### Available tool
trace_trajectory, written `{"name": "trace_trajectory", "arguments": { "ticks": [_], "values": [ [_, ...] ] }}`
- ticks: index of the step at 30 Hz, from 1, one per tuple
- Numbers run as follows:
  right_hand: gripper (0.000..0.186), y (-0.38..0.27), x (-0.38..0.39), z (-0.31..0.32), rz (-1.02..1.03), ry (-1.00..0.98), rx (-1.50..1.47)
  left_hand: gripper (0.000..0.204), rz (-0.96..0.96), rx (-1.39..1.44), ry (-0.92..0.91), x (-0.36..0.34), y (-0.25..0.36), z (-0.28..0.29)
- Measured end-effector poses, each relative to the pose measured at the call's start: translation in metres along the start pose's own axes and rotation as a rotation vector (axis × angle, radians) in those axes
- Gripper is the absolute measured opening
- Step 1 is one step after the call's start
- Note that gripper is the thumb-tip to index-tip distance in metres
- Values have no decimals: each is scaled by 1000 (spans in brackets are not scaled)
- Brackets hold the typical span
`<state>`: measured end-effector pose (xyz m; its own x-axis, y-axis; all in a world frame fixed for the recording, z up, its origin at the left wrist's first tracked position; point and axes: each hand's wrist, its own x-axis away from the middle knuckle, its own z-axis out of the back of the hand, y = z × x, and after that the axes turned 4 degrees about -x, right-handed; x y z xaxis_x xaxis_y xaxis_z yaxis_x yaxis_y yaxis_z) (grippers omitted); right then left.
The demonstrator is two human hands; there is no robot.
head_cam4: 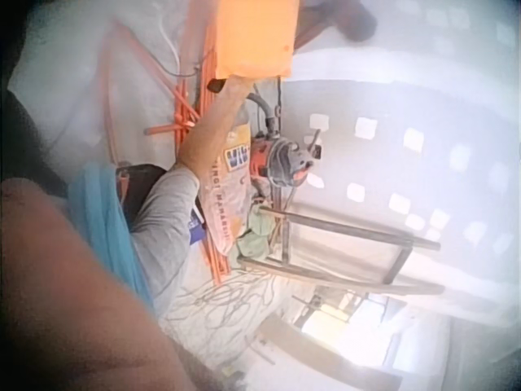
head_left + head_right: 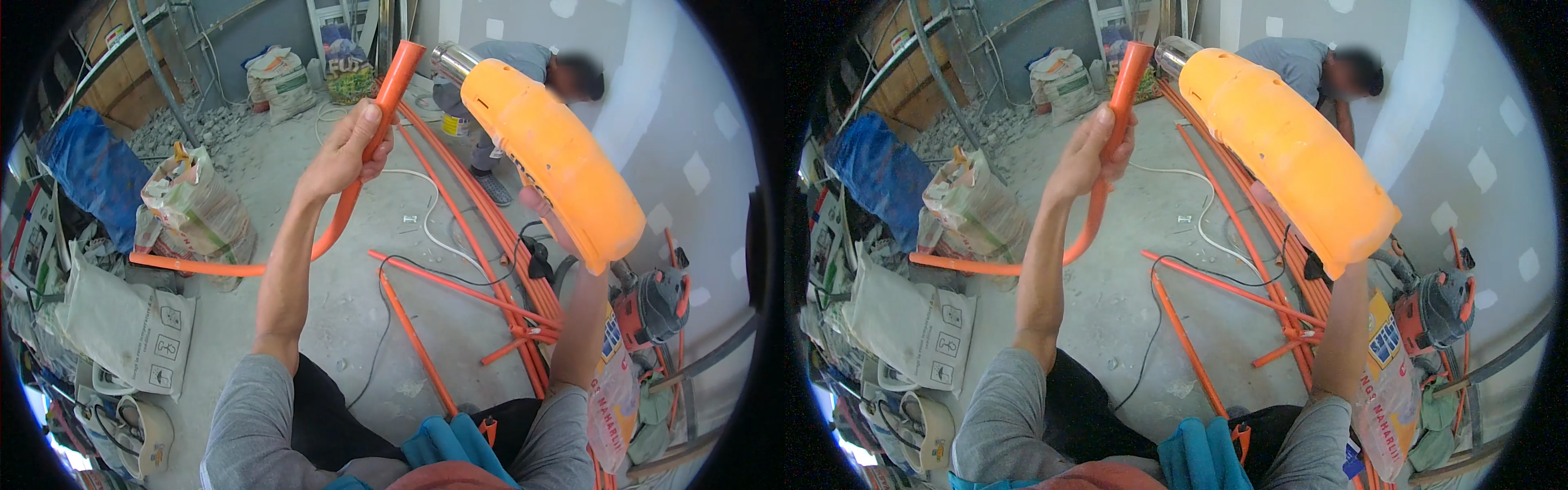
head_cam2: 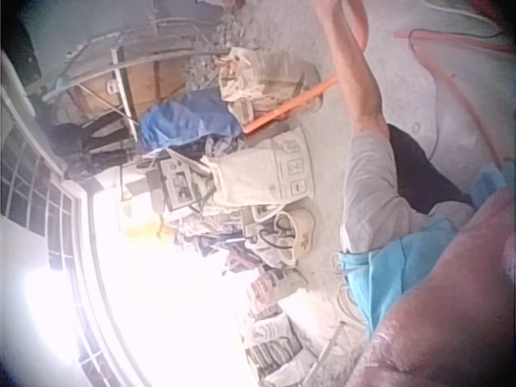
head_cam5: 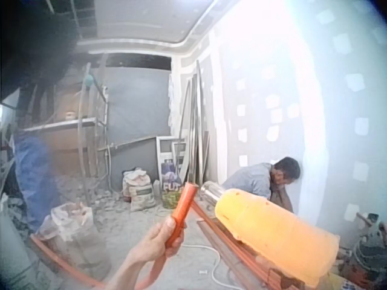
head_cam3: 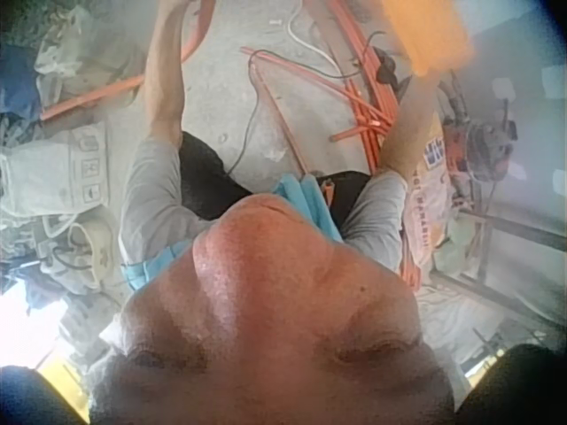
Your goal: The person heats an orange pipe with a heat gun, bends it, and connects it to other orange pipes by hand.
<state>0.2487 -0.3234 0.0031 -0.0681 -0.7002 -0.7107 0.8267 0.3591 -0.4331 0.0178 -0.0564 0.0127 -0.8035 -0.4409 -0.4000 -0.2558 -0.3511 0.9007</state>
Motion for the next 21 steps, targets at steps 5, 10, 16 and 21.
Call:
{"name": "trace_trajectory", "arguments": {
  "ticks": [5, 10, 16, 21],
  "values": [
    [52, 9, 3, -7, 184, 181, 120, 54, -41, -37, -39, -3, -1, -6],
    [55, 17, 10, 0, 292, 180, 197, 52, -35, -89, 24, -2, 9, -11],
    [58, 39, 23, 18, -213, 61, -635, 48, -59, -86, 48, -4, 13, -11],
    [62, 24, 19, 16, 68, 42, -233, 48, -60, -76, 67, -5, 16, -16]
  ]
}}
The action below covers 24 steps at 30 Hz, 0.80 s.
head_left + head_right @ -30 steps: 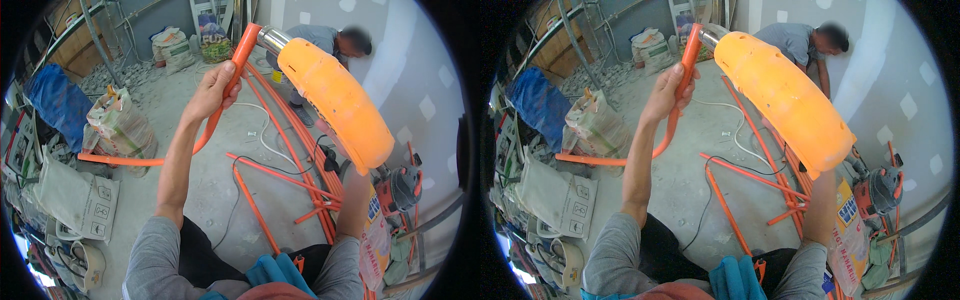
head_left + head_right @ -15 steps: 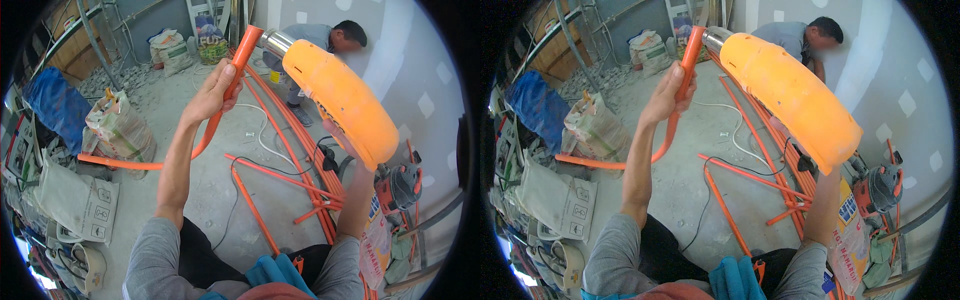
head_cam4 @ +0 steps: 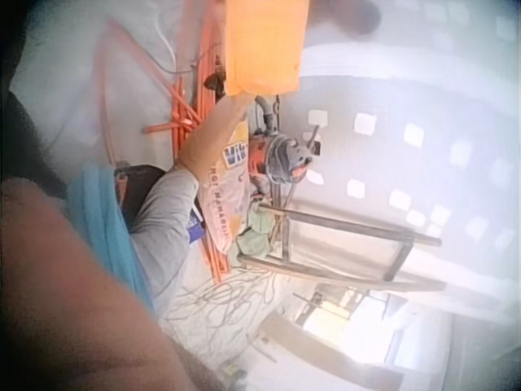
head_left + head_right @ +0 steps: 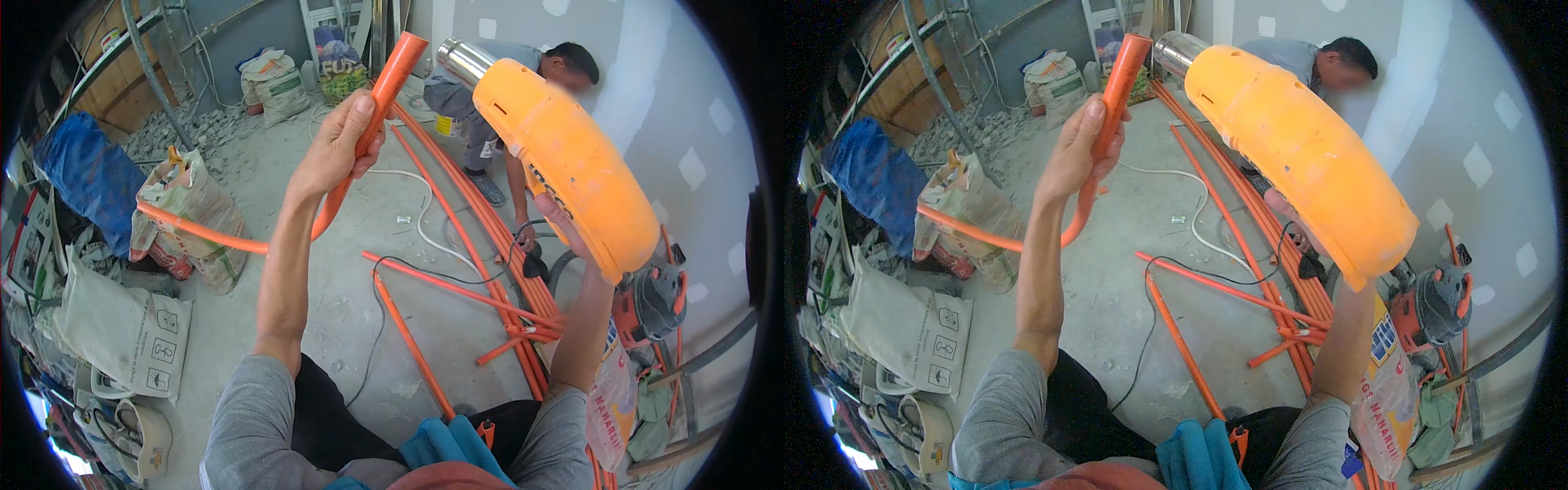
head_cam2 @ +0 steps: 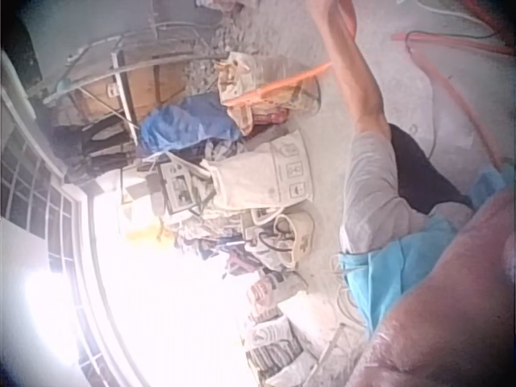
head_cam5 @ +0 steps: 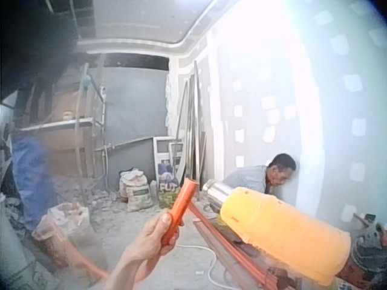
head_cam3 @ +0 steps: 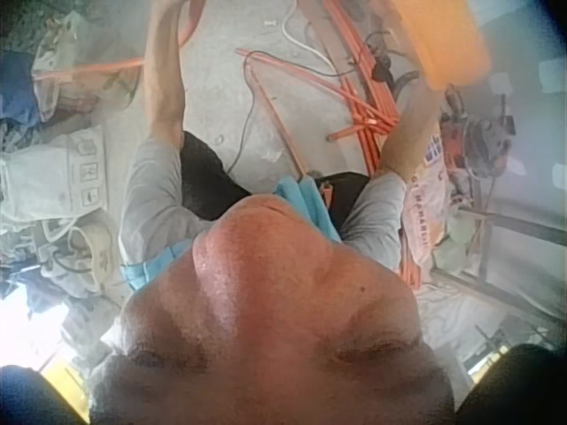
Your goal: The person heats an orange pipe with a heat gun, bends it, and connects it to other orange pipes by hand.
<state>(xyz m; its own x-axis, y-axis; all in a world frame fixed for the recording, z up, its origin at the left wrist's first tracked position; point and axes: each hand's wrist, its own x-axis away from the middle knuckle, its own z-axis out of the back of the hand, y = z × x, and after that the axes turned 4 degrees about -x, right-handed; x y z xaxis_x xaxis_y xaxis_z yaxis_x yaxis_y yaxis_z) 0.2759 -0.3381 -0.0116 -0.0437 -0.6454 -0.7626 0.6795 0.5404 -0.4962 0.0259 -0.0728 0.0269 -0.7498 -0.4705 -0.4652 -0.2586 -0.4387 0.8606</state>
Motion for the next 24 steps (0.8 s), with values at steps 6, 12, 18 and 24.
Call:
{"name": "trace_trajectory", "arguments": {
  "ticks": [6, 12, 18, 24],
  "values": [
    [56, -6, -1, -4, 120, 93, 412, 52, -32, 3, -1, 0, 0, 0],
    [52, -14, 0, 1, -136, 87, 283, 53, -39, 9, 6, -2, -1, -3],
    [49, -27, -13, -3, -163, -88, -96, 49, 40, -39, 22, 3, -2, -2],
    [55, 8, 12, -10, -100, 146, -36, 40, 42, -9, -43, 2, -1, -3]
  ]
}}
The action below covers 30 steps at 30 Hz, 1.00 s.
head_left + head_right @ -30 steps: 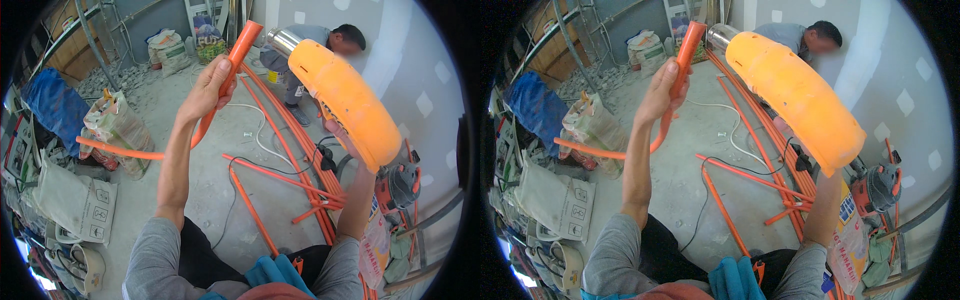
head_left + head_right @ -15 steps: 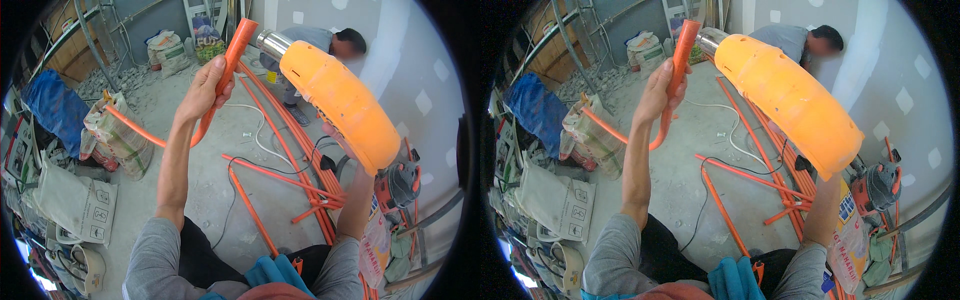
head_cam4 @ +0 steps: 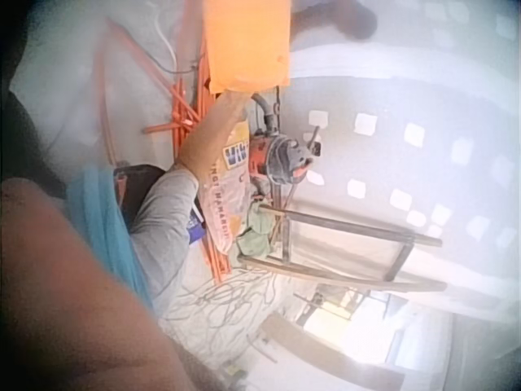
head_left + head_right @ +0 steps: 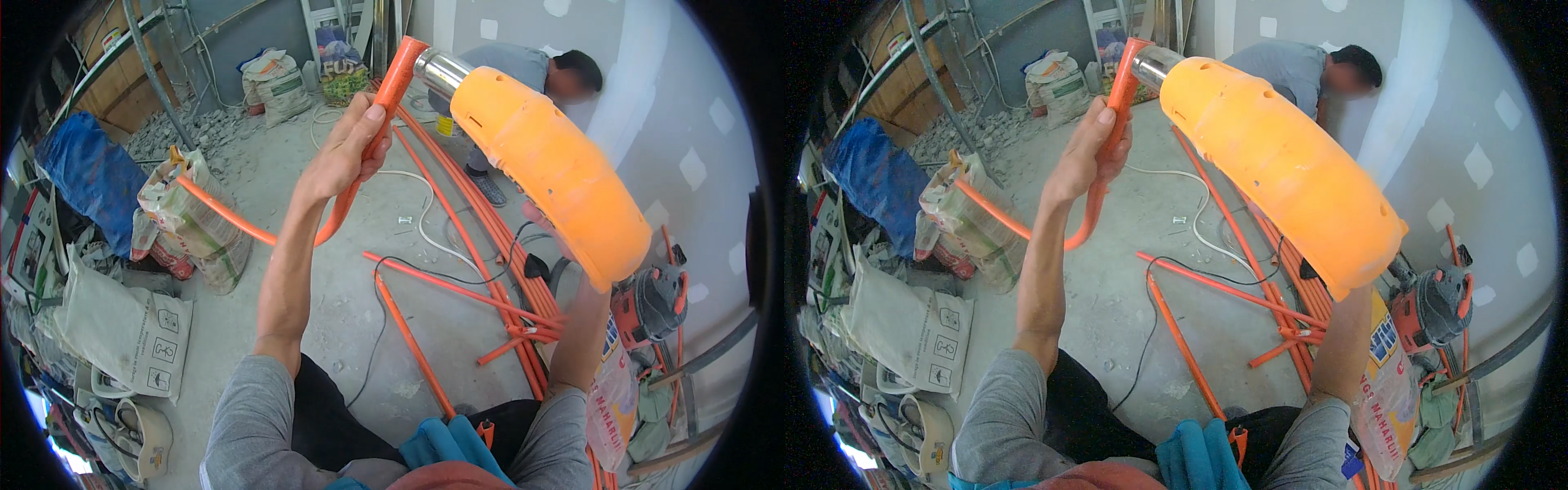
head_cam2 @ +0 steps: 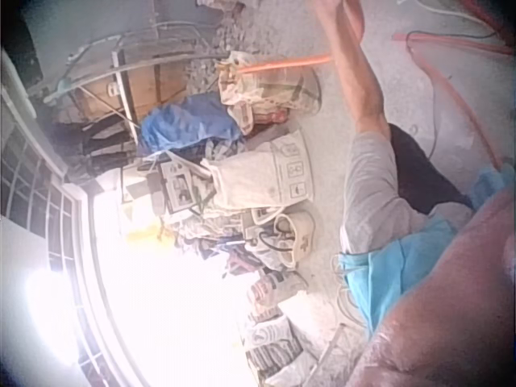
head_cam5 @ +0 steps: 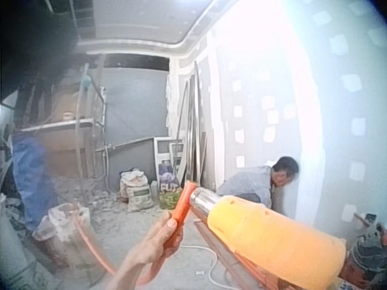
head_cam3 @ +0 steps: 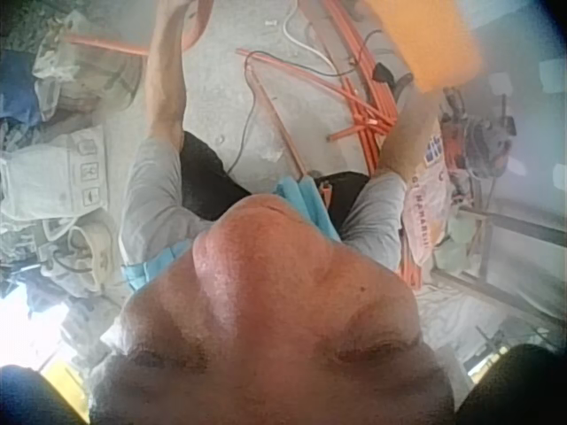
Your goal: The person heats an orange pipe with a heat gun, bends it, and connects it to other orange pipes by hand.
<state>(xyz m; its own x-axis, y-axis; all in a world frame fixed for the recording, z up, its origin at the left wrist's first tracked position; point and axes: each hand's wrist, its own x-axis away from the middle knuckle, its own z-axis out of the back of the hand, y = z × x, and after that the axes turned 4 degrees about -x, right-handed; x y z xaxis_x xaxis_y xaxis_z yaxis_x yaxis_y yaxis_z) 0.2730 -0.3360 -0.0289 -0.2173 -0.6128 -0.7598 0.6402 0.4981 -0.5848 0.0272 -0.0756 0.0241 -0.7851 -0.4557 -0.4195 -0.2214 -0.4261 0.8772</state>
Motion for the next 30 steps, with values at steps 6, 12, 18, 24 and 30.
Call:
{"name": "trace_trajectory", "arguments": {
  "ticks": [6, 12, 18, 24, 30],
  "values": [
    [60, 0, -3, 10, -71, -60, -208, 38, -47, 22, 16, 0, 1, 0],
    [60, -1, -8, 17, 94, -136, -8, 41, -122, -16, 31, 2, 8, -7],
    [58, -1, -2, 20, 124, -45, 39, 44, -148, -7, 14, 5, 14, -8],
    [56, 5, 3, 24, 36, -52, -105, 48, -102, -22, 128, 3, 10, -5],
    [54, 13, 1, 22, -68, -140, -286, 51, -118, -6, 107, 5, 10, 5]
  ]
}}
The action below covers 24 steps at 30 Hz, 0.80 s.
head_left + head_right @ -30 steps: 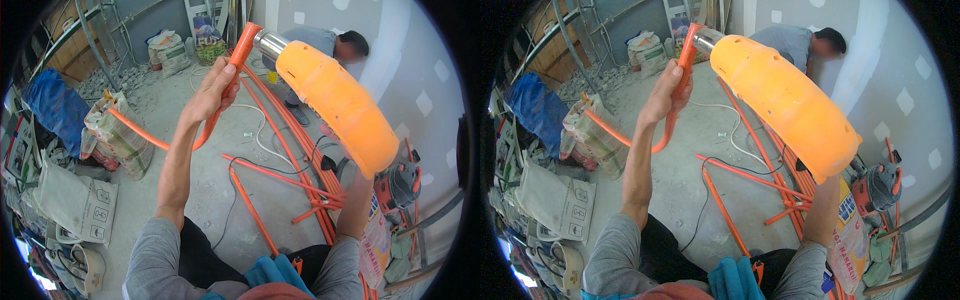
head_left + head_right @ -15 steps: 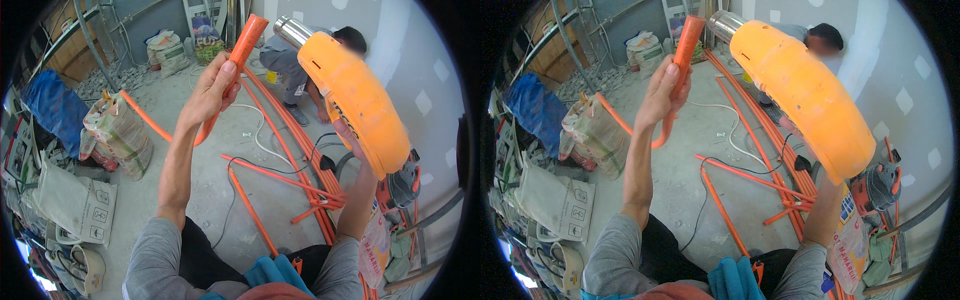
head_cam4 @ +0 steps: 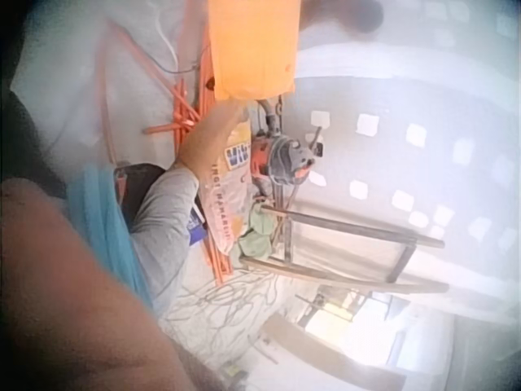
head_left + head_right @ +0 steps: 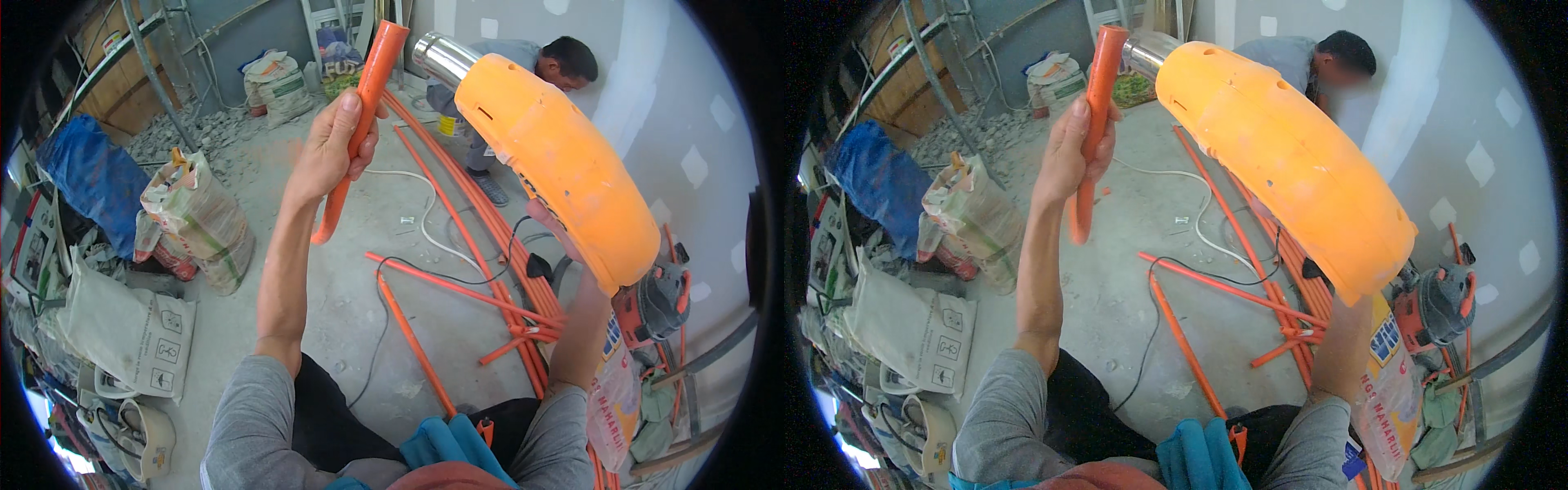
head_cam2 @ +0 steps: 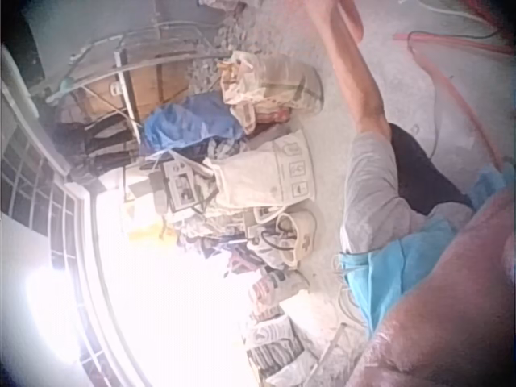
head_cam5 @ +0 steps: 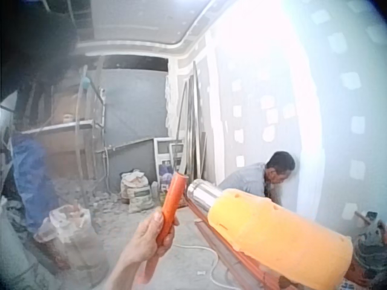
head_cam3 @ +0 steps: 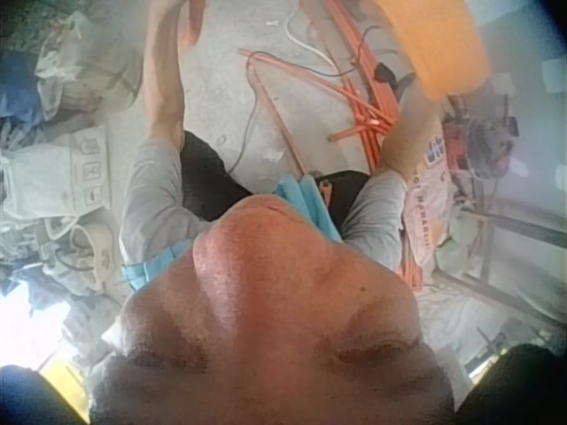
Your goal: The person heats an orange pipe with a heat gun, bends it, and connects it to other orange pipes by hand.
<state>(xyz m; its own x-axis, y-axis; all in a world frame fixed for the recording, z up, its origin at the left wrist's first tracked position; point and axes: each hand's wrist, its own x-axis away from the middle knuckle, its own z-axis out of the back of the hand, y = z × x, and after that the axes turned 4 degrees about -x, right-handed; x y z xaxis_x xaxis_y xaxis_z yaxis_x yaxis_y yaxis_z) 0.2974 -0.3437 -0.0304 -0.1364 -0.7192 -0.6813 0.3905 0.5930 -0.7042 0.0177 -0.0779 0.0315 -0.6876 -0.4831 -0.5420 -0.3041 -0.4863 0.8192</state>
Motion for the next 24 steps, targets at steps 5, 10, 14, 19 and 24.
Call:
{"name": "trace_trajectory", "arguments": {
  "ticks": [5, 10, 14, 19, 24],
  "values": [
    [54, 6, -2, -3, -72, -31, -281, 55, 20, 68, -33, 1, -1, 1],
    [56, -6, -6, -25, -89, -150, -629, 53, 2, 32, -2, 2, -5, 2],
    [56, -6, -6, -28, -59, -110, -449, 51, -58, -67, 74, -1, -10, 1],
    [55, -4, -10, -26, -23, -45, -247, 48, -95, -167, 110, -3, -15, -2],
    [55, -5, -11, -27, -12, -9, -141, 46, -154, -265, 140, -6, -24, -4]
  ]
}}
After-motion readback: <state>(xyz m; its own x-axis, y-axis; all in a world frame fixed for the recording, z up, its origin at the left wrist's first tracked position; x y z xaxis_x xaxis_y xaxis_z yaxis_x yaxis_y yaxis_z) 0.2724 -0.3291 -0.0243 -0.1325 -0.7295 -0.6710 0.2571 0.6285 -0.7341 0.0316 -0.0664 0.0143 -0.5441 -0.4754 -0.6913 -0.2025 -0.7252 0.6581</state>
